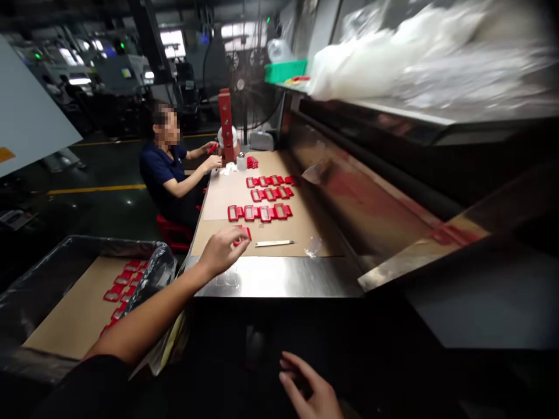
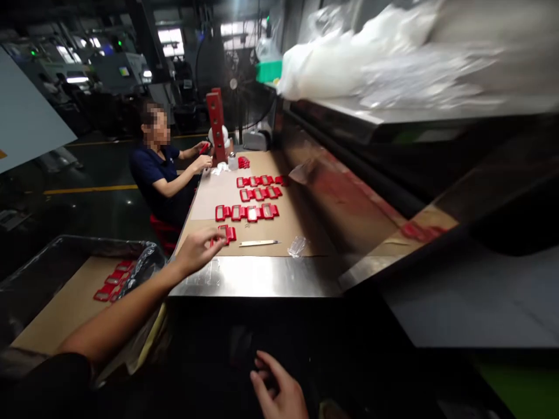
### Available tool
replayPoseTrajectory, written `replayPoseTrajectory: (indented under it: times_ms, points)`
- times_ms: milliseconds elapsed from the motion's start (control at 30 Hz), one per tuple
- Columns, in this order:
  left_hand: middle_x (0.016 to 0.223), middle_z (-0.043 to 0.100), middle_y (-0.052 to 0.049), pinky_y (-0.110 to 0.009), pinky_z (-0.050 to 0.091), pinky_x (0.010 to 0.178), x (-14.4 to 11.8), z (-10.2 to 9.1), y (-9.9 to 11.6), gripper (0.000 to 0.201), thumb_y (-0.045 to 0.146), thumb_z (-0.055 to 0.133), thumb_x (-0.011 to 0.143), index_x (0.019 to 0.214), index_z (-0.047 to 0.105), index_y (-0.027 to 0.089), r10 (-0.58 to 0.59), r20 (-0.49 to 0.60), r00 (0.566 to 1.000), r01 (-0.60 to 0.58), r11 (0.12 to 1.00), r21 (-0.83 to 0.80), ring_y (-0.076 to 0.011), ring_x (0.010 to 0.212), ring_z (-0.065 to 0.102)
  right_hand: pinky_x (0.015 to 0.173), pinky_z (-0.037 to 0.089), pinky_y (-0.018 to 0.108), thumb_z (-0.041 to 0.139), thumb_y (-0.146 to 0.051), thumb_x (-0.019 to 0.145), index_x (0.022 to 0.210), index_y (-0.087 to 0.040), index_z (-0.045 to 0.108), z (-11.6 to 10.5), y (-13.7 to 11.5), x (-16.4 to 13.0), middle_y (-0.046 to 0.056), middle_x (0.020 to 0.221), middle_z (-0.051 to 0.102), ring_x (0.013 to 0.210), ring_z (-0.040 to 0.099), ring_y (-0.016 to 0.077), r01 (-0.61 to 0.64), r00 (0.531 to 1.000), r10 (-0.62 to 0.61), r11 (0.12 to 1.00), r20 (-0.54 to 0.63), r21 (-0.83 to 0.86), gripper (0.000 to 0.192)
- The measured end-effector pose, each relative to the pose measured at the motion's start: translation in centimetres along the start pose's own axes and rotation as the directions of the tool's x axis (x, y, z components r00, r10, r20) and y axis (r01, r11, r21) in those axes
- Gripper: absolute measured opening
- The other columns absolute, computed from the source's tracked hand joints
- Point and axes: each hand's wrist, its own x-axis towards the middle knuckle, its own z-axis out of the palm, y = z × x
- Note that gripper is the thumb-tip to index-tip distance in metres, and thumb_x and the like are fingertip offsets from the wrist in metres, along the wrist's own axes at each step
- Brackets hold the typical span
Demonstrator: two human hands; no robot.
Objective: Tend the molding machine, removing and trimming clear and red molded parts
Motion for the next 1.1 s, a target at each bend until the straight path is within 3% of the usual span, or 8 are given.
replayPoseTrajectory:
  times_ms: [133, 267, 400, 533, 733, 900, 1000, 1100]
  points:
    - [0.127, 0.065, -0.013, -0.052, 0.046, 0.104, -10.7, 2.5, -3.3, 0.025, 0.035, 0.063, 0.099, 0.115, 0.070, 0.017, -0.175, 0.126, 0.976, 0.152, 0.972, 0.178, -0.0333, 0.122, 0.056, 0.068, 0.061, 0.029, 0.078, -0.065, 0.077, 0.106, -0.013, 0.079, 2.9, -0.6, 4.5, 0.016, 0.098, 0.078, 0.088, 0.074, 0.0287, -0.103, 0.994, 0.094, 0.971, 0.051, 0.216, 0.059]
    - [0.160, 0.039, -0.016, -0.061, 0.030, 0.122, -14.7, 3.5, -2.0, 0.067, 0.055, 0.064, 0.096, 0.148, 0.051, 0.016, -0.178, 0.340, 0.924, 0.070, 0.949, 0.306, -0.0384, 0.149, 0.031, 0.052, 0.052, 0.021, 0.083, -0.066, 0.073, 0.097, -0.011, 0.078, 7.5, -2.8, 8.3, 0.017, 0.094, 0.077, 0.079, 0.071, 0.0233, -0.227, 0.974, 0.212, 0.894, 0.080, 0.387, 0.060]
    - [0.165, 0.032, -0.013, -0.059, 0.027, 0.124, -15.0, 3.5, -1.8, 0.070, 0.059, 0.057, 0.099, 0.155, 0.043, 0.020, -0.044, 0.468, 0.883, -0.074, 0.970, 0.232, -0.0362, 0.150, 0.030, 0.045, 0.048, 0.019, 0.087, -0.064, 0.070, 0.091, -0.009, 0.077, 11.3, -5.0, 10.1, 0.014, 0.086, 0.075, 0.068, 0.067, 0.0185, -0.272, 0.953, 0.299, 0.786, 0.045, 0.555, 0.059]
    - [0.167, 0.029, -0.011, -0.054, 0.028, 0.124, -14.7, 2.9, -3.5, 0.069, 0.056, 0.053, 0.102, 0.157, 0.040, 0.019, 0.030, 0.504, 0.863, -0.151, 0.968, 0.201, -0.0337, 0.152, 0.028, 0.043, 0.045, 0.016, 0.090, -0.056, 0.069, 0.081, -0.009, 0.075, 12.6, -5.7, 10.2, 0.012, 0.076, 0.073, 0.060, 0.063, 0.0146, -0.222, 0.940, 0.335, 0.752, -0.070, 0.621, 0.052]
    - [0.169, 0.026, -0.009, -0.053, 0.024, 0.126, -14.6, 2.6, -4.5, 0.073, 0.056, 0.053, 0.102, 0.160, 0.034, 0.016, 0.027, 0.504, 0.863, -0.173, 0.954, 0.245, -0.0331, 0.155, 0.025, 0.045, 0.044, 0.015, 0.086, -0.044, 0.076, 0.080, -0.012, 0.074, 12.7, -5.7, 9.5, 0.008, 0.075, 0.072, 0.061, 0.063, 0.0128, -0.091, 0.941, 0.269, 0.784, -0.204, 0.614, 0.036]
    - [0.166, 0.033, -0.011, -0.054, 0.026, 0.124, -14.5, 2.9, -4.8, 0.073, 0.054, 0.057, 0.101, 0.159, 0.034, 0.016, 0.014, 0.452, 0.892, -0.135, 0.962, 0.238, -0.0339, 0.153, 0.029, 0.046, 0.043, 0.016, 0.086, -0.038, 0.077, 0.078, -0.014, 0.073, 10.5, -6.1, 9.0, 0.005, 0.072, 0.070, 0.061, 0.062, 0.0126, 0.028, 0.909, 0.244, 0.773, -0.338, 0.634, 0.027]
    - [0.159, 0.043, -0.016, -0.056, 0.029, 0.121, -14.3, 2.6, -4.3, 0.062, 0.047, 0.063, 0.100, 0.151, 0.047, 0.015, 0.035, 0.327, 0.945, -0.084, 0.987, 0.139, -0.0366, 0.149, 0.035, 0.049, 0.045, 0.016, 0.087, -0.036, 0.078, 0.078, -0.014, 0.074, 8.6, -7.0, 7.3, 0.006, 0.075, 0.070, 0.063, 0.061, 0.0124, 0.018, 0.947, 0.216, 0.704, -0.238, 0.710, 0.026]
    - [0.130, 0.065, -0.013, -0.047, 0.041, 0.110, -14.2, 2.0, -2.1, 0.028, 0.033, 0.065, 0.100, 0.122, 0.067, 0.017, -0.048, 0.150, 0.988, 0.070, 0.987, -0.145, -0.0300, 0.126, 0.057, 0.051, 0.046, 0.016, 0.086, -0.037, 0.081, 0.081, -0.014, 0.075, 7.4, -7.6, 4.3, 0.005, 0.074, 0.069, 0.061, 0.060, 0.0113, -0.075, 0.979, 0.192, 0.637, -0.064, 0.767, 0.026]
